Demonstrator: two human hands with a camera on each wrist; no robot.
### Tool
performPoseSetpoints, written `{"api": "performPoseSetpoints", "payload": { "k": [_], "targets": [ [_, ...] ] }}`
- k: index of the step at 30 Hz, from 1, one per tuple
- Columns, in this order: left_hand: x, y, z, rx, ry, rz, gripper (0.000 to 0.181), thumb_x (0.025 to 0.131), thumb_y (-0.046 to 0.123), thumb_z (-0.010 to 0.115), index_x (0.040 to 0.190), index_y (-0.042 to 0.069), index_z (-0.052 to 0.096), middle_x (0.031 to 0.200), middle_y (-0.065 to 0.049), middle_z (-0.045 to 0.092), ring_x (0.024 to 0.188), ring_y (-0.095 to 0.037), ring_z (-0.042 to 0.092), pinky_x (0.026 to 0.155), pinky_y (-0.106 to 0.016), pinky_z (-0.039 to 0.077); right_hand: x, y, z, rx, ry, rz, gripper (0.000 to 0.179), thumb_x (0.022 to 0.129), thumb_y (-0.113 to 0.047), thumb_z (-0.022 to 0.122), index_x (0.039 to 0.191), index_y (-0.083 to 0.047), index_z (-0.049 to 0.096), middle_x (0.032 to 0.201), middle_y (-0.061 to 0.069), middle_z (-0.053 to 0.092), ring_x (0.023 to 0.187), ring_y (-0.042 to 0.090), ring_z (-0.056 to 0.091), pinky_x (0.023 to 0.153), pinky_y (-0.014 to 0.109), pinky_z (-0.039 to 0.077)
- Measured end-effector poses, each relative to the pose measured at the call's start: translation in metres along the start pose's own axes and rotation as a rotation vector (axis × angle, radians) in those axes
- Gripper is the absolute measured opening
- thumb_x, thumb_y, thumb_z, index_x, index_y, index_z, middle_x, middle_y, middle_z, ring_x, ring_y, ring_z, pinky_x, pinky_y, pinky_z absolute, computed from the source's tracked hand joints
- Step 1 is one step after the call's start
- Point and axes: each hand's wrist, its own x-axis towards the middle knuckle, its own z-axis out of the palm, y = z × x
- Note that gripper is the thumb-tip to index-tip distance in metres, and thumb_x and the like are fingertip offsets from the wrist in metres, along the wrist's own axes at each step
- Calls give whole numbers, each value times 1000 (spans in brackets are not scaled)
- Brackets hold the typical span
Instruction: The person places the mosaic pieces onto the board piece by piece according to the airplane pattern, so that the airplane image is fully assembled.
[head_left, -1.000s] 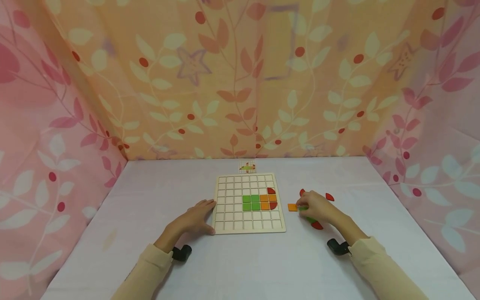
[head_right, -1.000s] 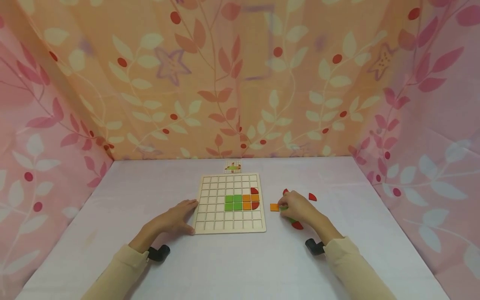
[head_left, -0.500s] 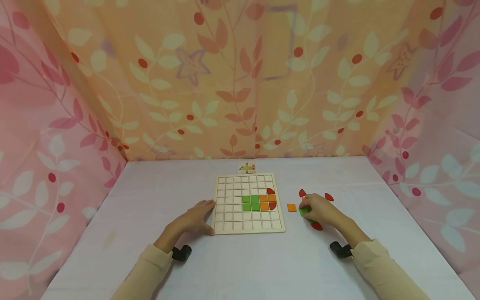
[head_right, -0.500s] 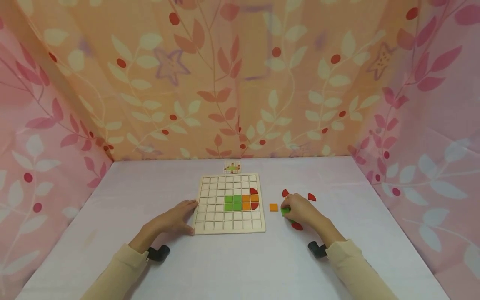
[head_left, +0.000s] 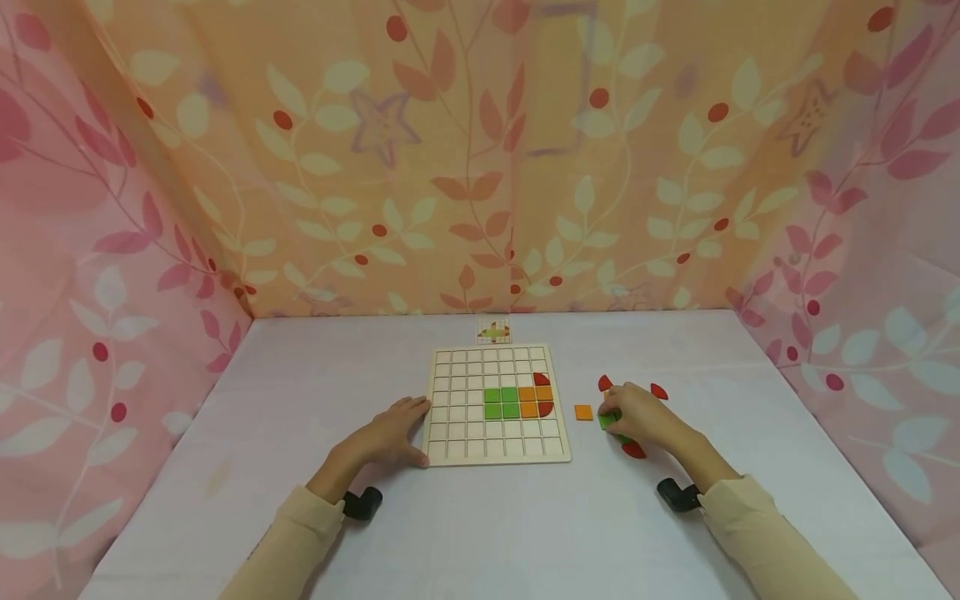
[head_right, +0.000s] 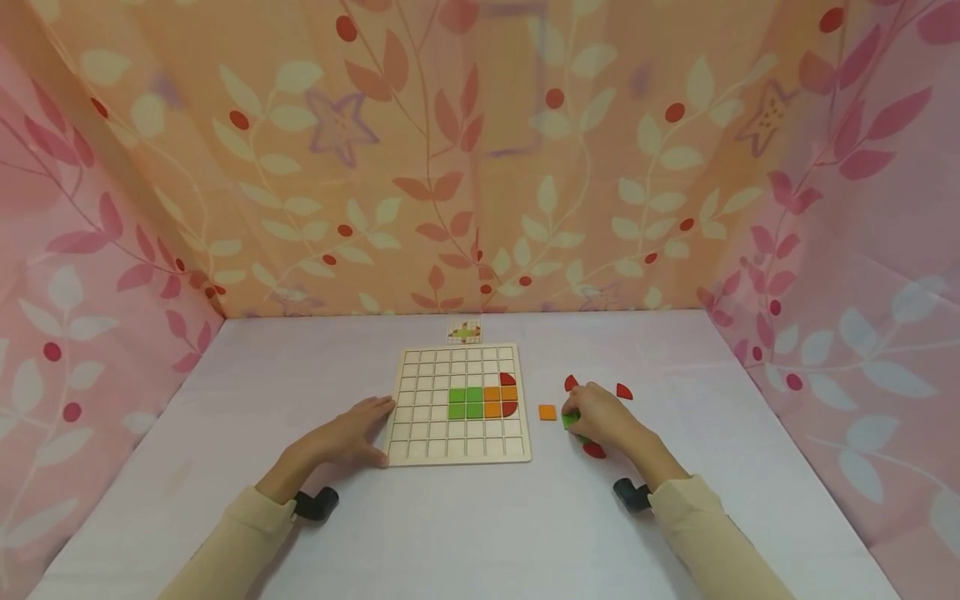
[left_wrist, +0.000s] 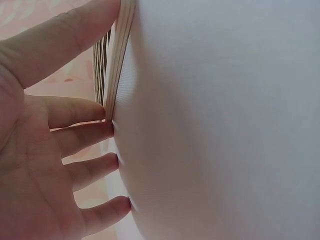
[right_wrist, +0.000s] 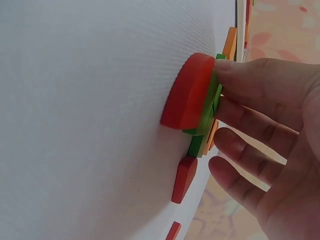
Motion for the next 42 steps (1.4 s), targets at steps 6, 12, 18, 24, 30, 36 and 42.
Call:
{"api": "performPoseSetpoints", "payload": {
  "k": [6, 12, 18, 24, 30, 36, 42],
  "targets": [
    [-2, 1, 3, -13, -18, -24, 96, 72, 27, 85, 149, 0, 35, 157, -19, 32, 148, -42, 22, 116, -61, 24, -3, -4, 5, -15, 0, 10, 22, 79, -9, 77, 100, -7, 76, 108, 7, 69, 99, 24, 58, 90, 43, 55],
    [-4, 3, 4, -8, -18, -18, 95, 72, 27, 85, 149, -1, 35, 157, -19, 32, 147, -42, 22, 116, -60, 24, -5, -6, 6, -32, 14, 18, 21, 78, -8, 78, 99, -7, 77, 105, 6, 68, 97, 23, 58, 90, 43, 55],
    [-2, 3, 2, -7, -14, -10, 95, 73, 26, 85, 148, -2, 35, 157, -20, 31, 147, -42, 22, 116, -60, 24, -3, -4, 6, -26, 15, 22, 21, 78, -8, 77, 99, -7, 76, 107, 8, 68, 100, 25, 58, 92, 45, 54],
    [-1, 2, 4, -15, -22, -13, 95, 73, 27, 85, 149, 0, 35, 158, -18, 31, 148, -42, 21, 116, -60, 24, -3, -1, 6, -28, 8, 14, 21, 77, -8, 77, 98, -7, 76, 104, 5, 68, 97, 23, 58, 90, 44, 54],
    [0, 3, 2, -18, -19, -12, 95, 73, 27, 85, 149, 0, 34, 158, -18, 30, 148, -41, 20, 116, -61, 23, 0, 1, 2, 13, 0, 4, 21, 79, -11, 77, 100, -8, 76, 100, 2, 68, 95, 21, 56, 88, 42, 54],
    [0, 3, -1, -29, -12, -18, 95, 73, 25, 85, 150, 1, 34, 158, -17, 30, 149, -40, 19, 116, -62, 23, 6, 5, -7, 156, 61, -15, 22, 80, -11, 77, 102, -7, 74, 97, 2, 68, 90, 20, 53, 77, 32, 52],
    [1, 2, 0, -22, -10, -20, 95, 73, 25, 85, 149, 0, 35, 158, -17, 31, 148, -41, 21, 115, -62, 24, 12, 8, -8, 238, 142, -53, 22, 80, -12, 77, 101, -6, 73, 95, 4, 67, 87, 21, 53, 71, 28, 47]
  ]
}}
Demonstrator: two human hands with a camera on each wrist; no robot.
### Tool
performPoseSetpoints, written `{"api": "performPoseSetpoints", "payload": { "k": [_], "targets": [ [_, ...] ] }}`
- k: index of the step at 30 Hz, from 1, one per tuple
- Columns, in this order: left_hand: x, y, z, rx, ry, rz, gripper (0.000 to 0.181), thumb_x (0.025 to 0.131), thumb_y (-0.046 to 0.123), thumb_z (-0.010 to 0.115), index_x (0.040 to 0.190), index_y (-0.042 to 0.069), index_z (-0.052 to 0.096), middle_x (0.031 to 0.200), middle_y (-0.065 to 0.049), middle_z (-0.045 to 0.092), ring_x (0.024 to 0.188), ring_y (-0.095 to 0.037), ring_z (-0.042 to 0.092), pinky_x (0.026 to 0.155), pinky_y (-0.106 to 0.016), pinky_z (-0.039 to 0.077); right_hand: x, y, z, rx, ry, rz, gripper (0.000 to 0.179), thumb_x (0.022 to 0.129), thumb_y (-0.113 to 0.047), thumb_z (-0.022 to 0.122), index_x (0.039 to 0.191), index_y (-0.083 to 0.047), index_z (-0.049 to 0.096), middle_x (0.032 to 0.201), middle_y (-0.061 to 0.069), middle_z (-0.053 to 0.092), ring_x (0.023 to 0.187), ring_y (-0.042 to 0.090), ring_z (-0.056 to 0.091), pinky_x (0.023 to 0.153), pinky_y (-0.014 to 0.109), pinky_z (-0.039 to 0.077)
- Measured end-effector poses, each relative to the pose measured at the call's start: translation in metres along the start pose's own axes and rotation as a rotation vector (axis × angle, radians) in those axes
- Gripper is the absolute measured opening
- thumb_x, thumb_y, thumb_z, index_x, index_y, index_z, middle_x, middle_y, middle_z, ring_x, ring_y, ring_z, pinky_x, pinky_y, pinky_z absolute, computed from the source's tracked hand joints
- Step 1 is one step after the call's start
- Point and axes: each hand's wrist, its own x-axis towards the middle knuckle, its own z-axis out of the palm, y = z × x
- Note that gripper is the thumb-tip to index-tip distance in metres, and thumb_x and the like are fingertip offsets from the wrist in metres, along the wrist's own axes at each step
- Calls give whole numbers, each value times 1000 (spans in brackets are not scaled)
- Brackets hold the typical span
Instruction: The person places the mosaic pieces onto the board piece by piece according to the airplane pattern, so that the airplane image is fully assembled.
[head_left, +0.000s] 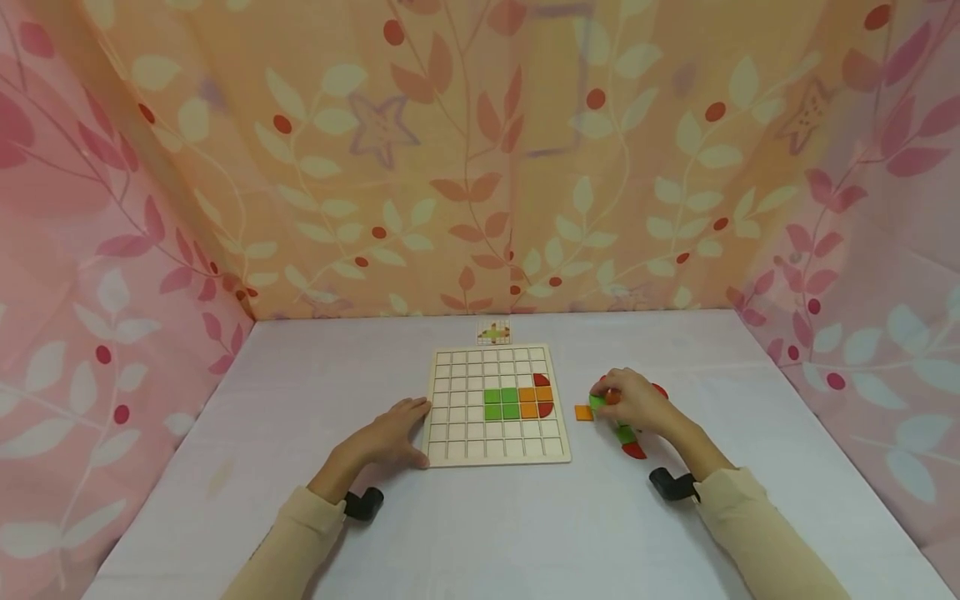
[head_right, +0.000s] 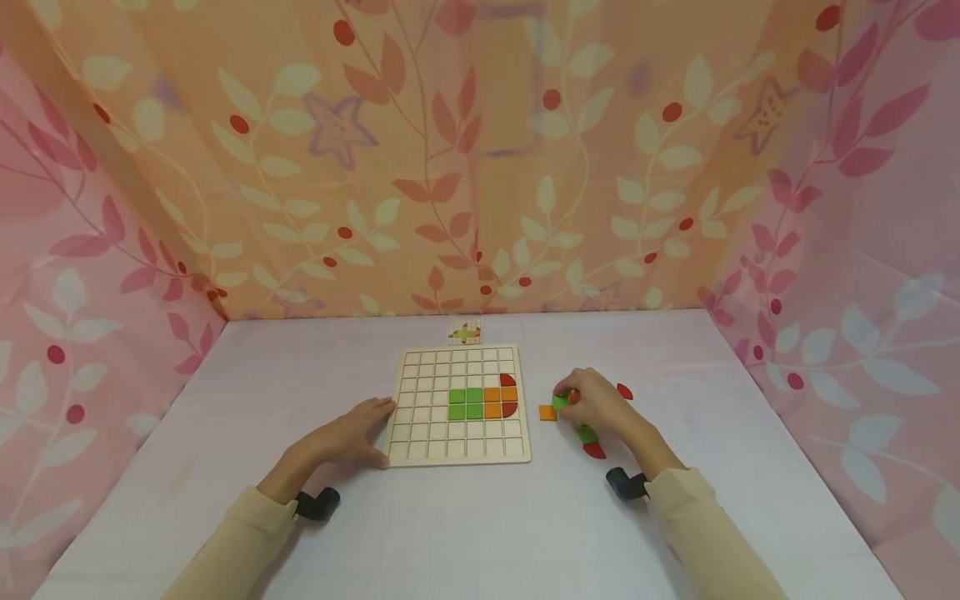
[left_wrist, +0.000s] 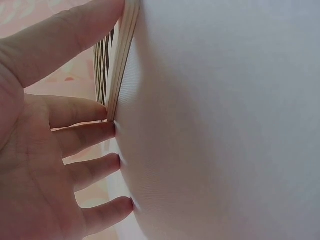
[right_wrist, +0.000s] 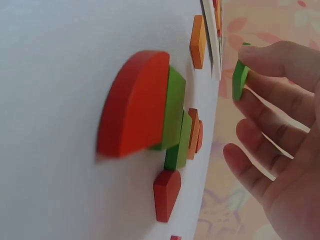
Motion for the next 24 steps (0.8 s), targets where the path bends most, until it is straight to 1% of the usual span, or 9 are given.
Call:
{"api": "performPoseSetpoints", "payload": {
  "k": [4, 11, 13, 18, 24],
  "targets": [
    [0, 0, 0, -3, -3, 1, 96, 72, 25, 86, 149, 0, 35, 158, -18, 31, 148, -41, 20, 115, -62, 24, 4, -1, 2, 32, 18, -10, 23, 80, -14, 77, 102, -6, 73, 97, 4, 69, 89, 21, 56, 79, 33, 49],
    [0, 1, 0, 3, -2, -5, 95, 72, 25, 86, 149, 0, 36, 158, -18, 32, 148, -41, 21, 116, -61, 24, 18, -6, 9, 71, 23, -23, 23, 80, -17, 77, 102, -8, 74, 91, 1, 66, 84, 20, 52, 71, 27, 44],
    [0, 2, 0, 6, 0, -6, 95, 72, 25, 86, 149, 0, 36, 157, -18, 32, 148, -41, 21, 116, -61, 24, 22, -9, 11, 84, 22, -18, 24, 81, -17, 77, 103, -8, 74, 92, 2, 67, 85, 20, 52, 73, 28, 45],
    [-1, 2, -1, 6, 3, -10, 95, 72, 25, 86, 149, 0, 36, 157, -18, 32, 148, -41, 21, 116, -62, 24, 32, -20, 14, 108, 14, -18, 25, 81, -17, 75, 104, -8, 74, 95, 3, 67, 90, 22, 55, 80, 33, 47],
    [-2, 3, -1, 2, 2, -3, 95, 72, 26, 85, 149, 0, 36, 157, -19, 32, 148, -42, 21, 114, -64, 24, 44, -35, 16, 104, -2, -43, 26, 82, -17, 75, 106, -7, 73, 95, 3, 67, 90, 22, 54, 80, 33, 46]
  ]
}}
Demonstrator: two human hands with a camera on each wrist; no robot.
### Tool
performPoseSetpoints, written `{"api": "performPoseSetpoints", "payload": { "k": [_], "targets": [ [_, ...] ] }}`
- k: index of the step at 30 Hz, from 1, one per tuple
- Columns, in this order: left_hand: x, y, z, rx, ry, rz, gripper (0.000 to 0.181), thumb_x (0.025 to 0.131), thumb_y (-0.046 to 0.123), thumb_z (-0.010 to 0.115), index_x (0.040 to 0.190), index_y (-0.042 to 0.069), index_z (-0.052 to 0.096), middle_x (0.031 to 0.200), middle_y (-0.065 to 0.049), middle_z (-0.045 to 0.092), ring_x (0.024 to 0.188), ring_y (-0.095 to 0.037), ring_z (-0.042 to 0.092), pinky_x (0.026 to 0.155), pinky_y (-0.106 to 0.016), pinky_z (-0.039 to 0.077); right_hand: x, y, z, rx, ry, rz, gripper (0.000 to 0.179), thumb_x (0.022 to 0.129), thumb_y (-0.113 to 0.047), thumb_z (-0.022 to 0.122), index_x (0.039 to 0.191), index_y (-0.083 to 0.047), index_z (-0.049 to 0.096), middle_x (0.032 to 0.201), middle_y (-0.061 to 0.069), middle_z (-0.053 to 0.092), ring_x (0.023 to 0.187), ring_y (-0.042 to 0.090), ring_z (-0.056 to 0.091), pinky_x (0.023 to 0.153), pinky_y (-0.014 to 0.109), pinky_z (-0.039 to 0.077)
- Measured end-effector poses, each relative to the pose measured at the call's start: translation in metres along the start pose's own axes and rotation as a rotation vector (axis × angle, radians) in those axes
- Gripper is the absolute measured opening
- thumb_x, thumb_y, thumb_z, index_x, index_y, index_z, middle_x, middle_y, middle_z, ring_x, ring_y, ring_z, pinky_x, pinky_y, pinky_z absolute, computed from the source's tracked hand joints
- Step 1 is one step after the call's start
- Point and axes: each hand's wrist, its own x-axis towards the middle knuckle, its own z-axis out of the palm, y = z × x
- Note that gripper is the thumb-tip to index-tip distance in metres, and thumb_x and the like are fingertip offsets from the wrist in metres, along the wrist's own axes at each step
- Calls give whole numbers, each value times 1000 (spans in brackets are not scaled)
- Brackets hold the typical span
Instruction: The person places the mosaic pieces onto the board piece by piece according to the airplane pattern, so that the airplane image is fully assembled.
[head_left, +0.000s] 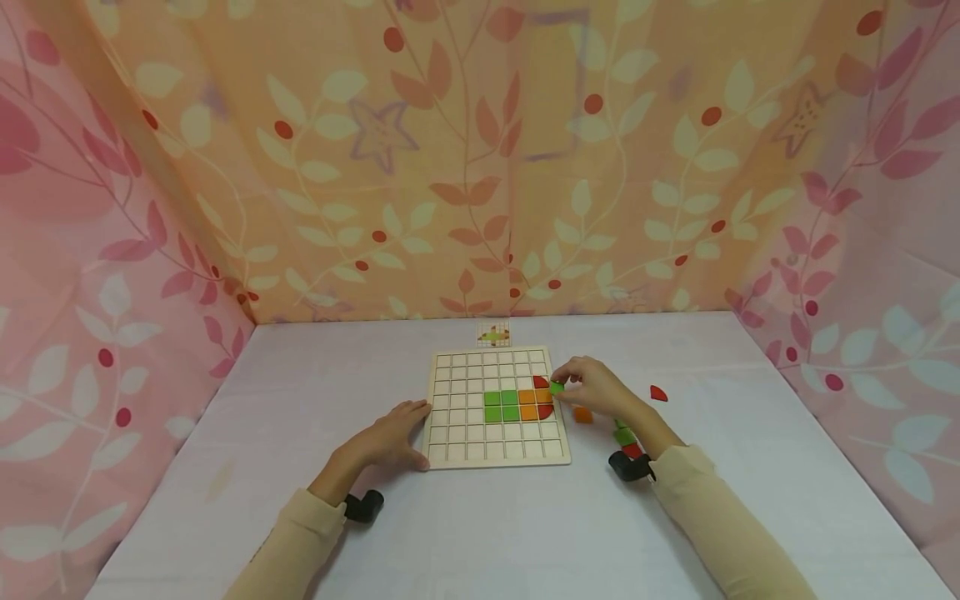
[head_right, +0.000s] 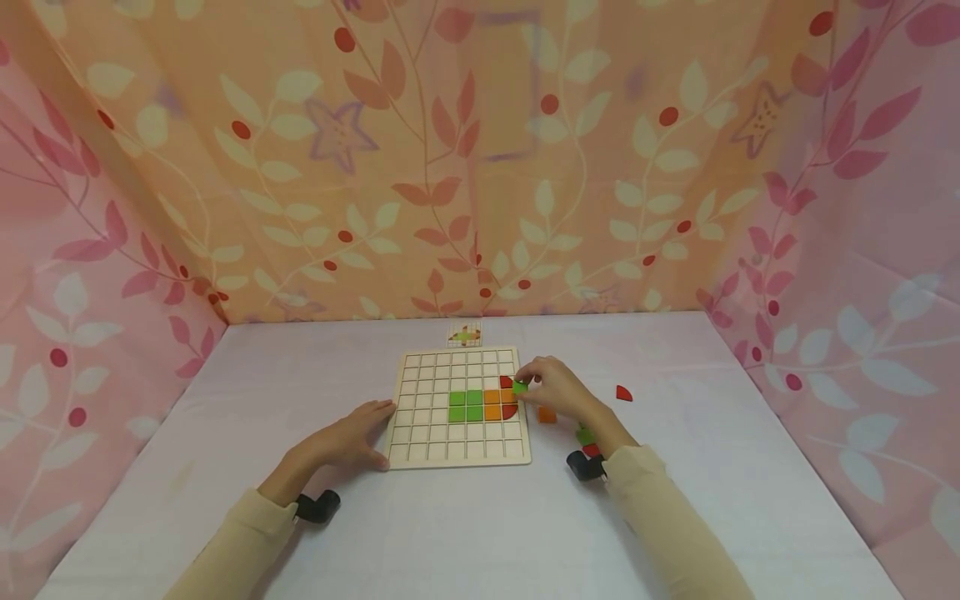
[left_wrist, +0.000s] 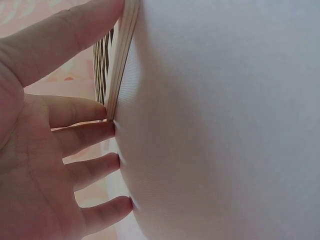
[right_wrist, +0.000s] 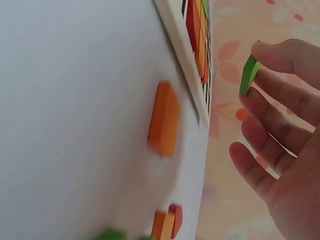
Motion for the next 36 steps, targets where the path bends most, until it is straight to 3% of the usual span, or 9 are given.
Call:
{"api": "performPoseSetpoints", "payload": {
  "k": [18, 25, 36],
  "targets": [
    [1, -1, 2, 16, 9, -3, 95, 72, 26, 86, 149, 1, 36, 157, -18, 33, 147, -41, 23, 114, -63, 26, 34, -30, 25, -22, -23, -156, 26, 82, -19, 75, 104, -6, 73, 93, 5, 68, 86, 20, 57, 80, 32, 49],
    [1, -1, 3, 7, 9, -9, 95, 71, 26, 86, 148, 1, 37, 157, -18, 34, 148, -41, 23, 115, -62, 25, 46, -39, 37, -17, -45, -120, 23, 82, -19, 74, 103, -10, 75, 92, 0, 67, 88, 17, 58, 79, 30, 49],
    [2, -2, 3, 8, 6, -4, 95, 71, 26, 86, 148, 0, 36, 157, -18, 33, 148, -41, 22, 115, -62, 25, 57, -54, 51, -77, -76, -141, 21, 82, -20, 77, 100, -12, 75, 90, -1, 65, 83, 13, 55, 75, 27, 48]
  ]
}}
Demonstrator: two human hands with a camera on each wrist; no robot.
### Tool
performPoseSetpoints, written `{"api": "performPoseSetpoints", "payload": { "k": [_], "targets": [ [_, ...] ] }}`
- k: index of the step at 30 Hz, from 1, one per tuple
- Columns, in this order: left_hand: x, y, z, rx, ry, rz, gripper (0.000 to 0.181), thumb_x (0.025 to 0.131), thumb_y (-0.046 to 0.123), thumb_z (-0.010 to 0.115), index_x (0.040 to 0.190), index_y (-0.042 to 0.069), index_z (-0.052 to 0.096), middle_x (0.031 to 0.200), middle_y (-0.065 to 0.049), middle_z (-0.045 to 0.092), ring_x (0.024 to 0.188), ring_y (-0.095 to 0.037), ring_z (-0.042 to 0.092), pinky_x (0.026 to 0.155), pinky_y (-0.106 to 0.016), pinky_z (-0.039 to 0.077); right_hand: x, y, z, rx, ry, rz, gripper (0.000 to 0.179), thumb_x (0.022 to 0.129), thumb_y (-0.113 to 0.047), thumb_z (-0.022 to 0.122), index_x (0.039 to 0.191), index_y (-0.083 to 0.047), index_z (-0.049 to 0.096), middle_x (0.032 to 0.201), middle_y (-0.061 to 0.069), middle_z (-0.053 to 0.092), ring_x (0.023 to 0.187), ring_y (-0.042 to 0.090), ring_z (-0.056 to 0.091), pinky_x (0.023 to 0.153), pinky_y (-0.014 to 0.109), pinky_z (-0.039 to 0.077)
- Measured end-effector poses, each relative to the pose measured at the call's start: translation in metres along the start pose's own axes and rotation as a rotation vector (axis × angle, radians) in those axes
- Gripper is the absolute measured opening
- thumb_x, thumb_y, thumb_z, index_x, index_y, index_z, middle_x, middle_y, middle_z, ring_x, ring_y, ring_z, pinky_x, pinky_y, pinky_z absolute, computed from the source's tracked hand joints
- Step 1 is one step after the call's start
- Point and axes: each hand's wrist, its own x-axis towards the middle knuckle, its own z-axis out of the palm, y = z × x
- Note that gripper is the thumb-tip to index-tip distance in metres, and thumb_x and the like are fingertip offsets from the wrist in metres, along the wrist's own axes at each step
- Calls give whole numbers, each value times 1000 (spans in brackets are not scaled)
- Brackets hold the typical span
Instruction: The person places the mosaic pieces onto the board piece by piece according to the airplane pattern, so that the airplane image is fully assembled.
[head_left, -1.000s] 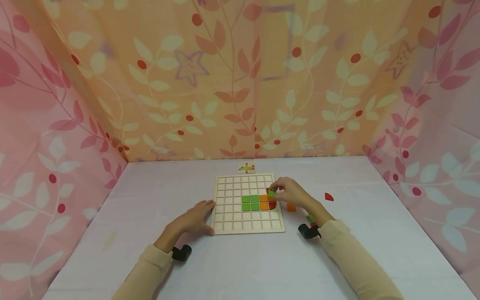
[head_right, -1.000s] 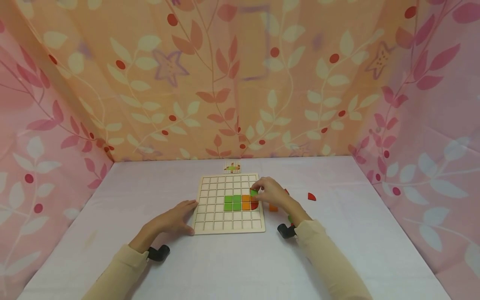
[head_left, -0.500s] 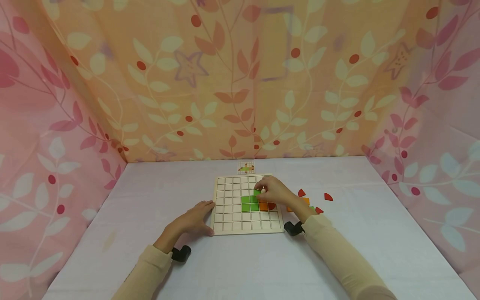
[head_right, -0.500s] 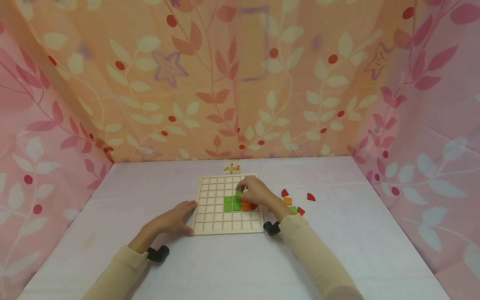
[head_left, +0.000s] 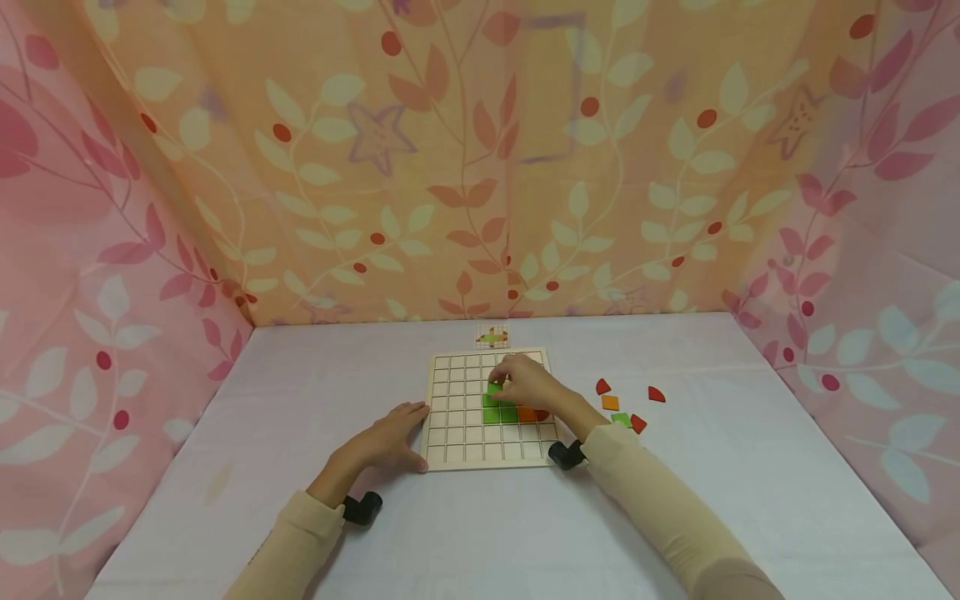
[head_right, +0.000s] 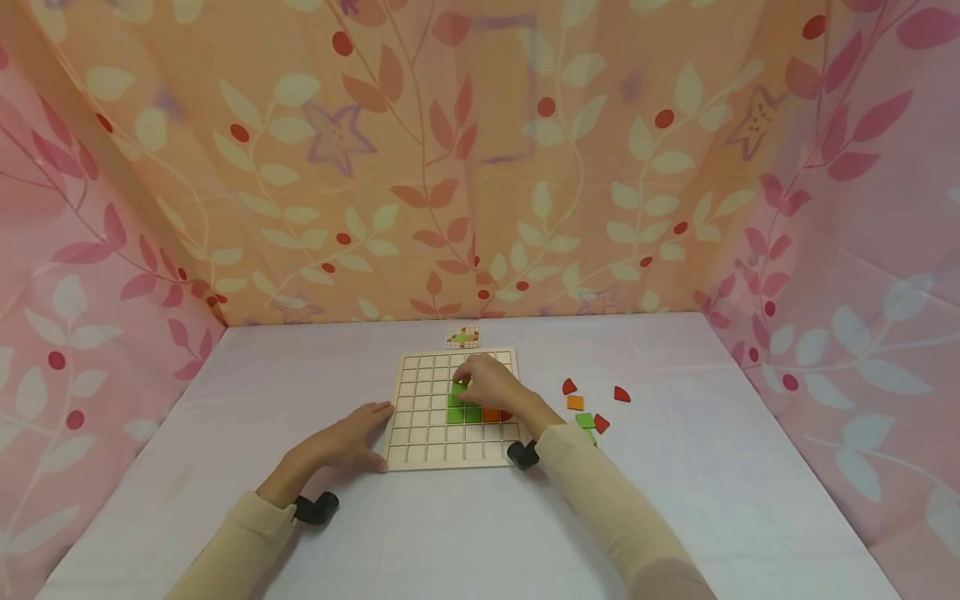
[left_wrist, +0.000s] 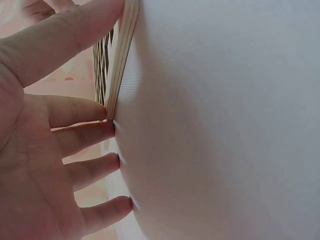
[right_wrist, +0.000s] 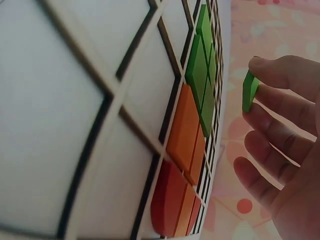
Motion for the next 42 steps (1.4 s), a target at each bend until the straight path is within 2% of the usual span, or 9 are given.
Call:
{"api": "performPoseSetpoints", "payload": {
  "k": [14, 23, 30, 42],
  "targets": [
    [-1, 0, -1, -7, 3, -5, 95, 72, 25, 86, 149, 2, 36, 157, -17, 33, 148, -40, 22, 116, -60, 24, 22, -18, 16, -129, -61, -43, 22, 81, -21, 79, 100, -10, 75, 91, 1, 66, 86, 14, 58, 79, 29, 50],
    [0, 0, -1, -21, 7, -4, 95, 72, 27, 86, 149, 2, 37, 158, -16, 33, 148, -39, 22, 116, -60, 24, 29, -22, 27, -240, -126, -28, 21, 84, -24, 76, 102, -13, 75, 95, -1, 64, 89, 13, 52, 77, 28, 46],
    [-1, -1, -2, -12, 1, 2, 94, 72, 26, 85, 149, 2, 36, 157, -16, 33, 148, -40, 22, 117, -59, 24, 27, -28, 26, -235, -137, -17, 17, 83, -24, 76, 98, -15, 75, 92, -2, 62, 88, 14, 51, 76, 30, 45],
    [-1, -1, -2, -7, 4, 7, 94, 73, 25, 85, 149, 2, 36, 158, -16, 32, 148, -39, 22, 117, -59, 24, 27, -25, 24, -238, -145, -15, 21, 85, -23, 75, 103, -11, 75, 96, 1, 65, 90, 14, 54, 80, 30, 48]
  ]
}}
